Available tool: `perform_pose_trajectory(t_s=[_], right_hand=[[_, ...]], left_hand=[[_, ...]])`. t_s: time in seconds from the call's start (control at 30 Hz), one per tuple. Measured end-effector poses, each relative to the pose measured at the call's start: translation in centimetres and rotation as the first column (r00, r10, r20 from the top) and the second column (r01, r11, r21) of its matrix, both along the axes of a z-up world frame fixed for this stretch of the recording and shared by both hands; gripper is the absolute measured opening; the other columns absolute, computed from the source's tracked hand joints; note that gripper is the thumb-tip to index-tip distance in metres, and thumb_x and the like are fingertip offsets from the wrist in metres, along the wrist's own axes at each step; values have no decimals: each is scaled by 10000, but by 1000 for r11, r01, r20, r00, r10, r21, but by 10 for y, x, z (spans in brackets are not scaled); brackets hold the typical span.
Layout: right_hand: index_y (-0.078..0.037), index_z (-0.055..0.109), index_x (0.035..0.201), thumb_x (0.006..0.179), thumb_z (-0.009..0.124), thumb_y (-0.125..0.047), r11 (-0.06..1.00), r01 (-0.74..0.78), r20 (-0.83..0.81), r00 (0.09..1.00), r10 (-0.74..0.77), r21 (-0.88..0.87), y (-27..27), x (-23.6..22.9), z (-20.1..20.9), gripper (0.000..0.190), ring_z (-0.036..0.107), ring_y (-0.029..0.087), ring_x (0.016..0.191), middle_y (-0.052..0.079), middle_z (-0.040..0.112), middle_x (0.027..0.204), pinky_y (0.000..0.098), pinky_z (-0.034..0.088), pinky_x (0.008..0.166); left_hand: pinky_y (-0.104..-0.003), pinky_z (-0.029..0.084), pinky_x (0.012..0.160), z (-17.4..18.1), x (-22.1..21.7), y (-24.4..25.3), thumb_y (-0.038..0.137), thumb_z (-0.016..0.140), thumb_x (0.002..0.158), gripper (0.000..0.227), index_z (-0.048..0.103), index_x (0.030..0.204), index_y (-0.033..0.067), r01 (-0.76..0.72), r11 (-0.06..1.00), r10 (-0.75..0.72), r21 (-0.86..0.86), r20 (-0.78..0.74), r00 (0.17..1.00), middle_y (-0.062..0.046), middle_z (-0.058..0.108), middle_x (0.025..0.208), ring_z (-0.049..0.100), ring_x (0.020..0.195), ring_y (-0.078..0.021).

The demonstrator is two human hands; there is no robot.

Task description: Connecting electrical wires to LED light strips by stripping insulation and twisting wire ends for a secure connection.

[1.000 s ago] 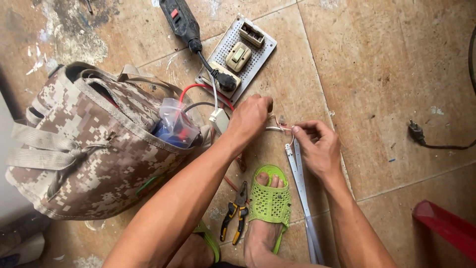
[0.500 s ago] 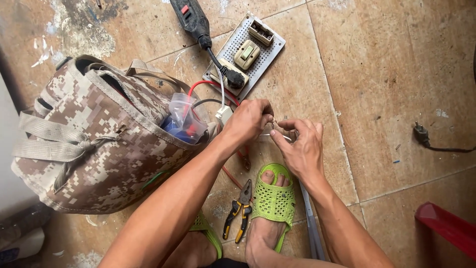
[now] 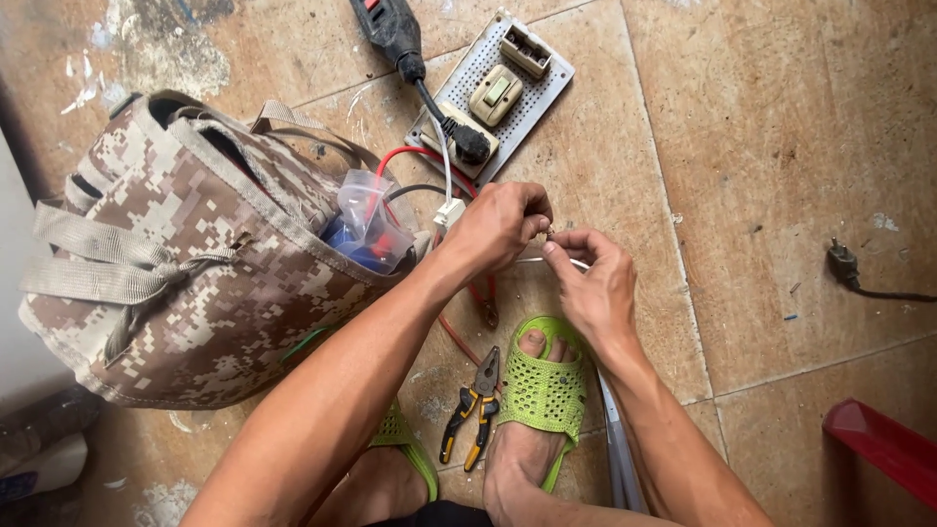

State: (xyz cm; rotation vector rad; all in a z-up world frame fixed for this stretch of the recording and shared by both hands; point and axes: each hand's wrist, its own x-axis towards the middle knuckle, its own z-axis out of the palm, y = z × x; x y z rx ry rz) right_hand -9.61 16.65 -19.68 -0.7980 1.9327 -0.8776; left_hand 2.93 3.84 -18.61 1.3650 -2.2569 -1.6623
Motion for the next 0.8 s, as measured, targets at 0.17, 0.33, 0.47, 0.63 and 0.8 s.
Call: perform_pose_trajectory(t_s=[0.17, 0.33, 0.47, 0.63, 0.8], right_hand=[[-107, 770, 1013, 958, 744, -209, 998, -44, 73, 996, 41, 38, 0, -13, 5, 120, 686, 144, 813, 84, 761, 816, 358, 601, 729], [-145, 776, 974, 970, 718, -255, 993, -65, 90, 994, 56, 97, -4, -12, 25, 125, 686, 117, 806, 56, 765, 800, 336, 594, 724], [-103, 778, 976, 954, 745, -238, 997, -10, 105, 994, 1, 82, -5, -9, 38, 141, 668, 130, 807, 81, 752, 784, 330, 588, 751], [-98, 775, 973, 953, 747, -217, 997, 30, 106, 994, -37, 69, -3, -9, 38, 123, 682, 130, 805, 85, 746, 770, 320, 593, 754], [-110, 777, 987, 942, 758, -195, 999, 45, 121, 992, -45, 5, -4, -7, 38, 98, 644, 110, 805, 53, 724, 756, 303, 568, 749]], left_hand=[[-470, 577, 806, 4, 4, 1, 140, 694, 881, 82, 766, 920, 138, -9, 999, 11, 34, -57, 998, -125, 764, 817, 753, 871, -353], [-452, 574, 816, 4, 8, -1, 128, 689, 876, 101, 774, 916, 164, -32, 996, 38, 82, -67, 997, -104, 767, 826, 754, 849, -313], [-336, 583, 665, 7, 10, -4, 73, 667, 851, 162, 787, 942, 133, -79, 979, 100, 189, -104, 990, -95, 764, 818, 716, 610, -180], [-335, 583, 630, 3, 10, -4, 48, 659, 822, 194, 794, 940, 122, -94, 966, 129, 239, -132, 983, -109, 764, 844, 705, 578, -167], [-305, 571, 622, 10, 14, -4, 25, 648, 817, 217, 797, 961, 86, -107, 953, 149, 284, -132, 980, -118, 766, 848, 682, 586, -152]])
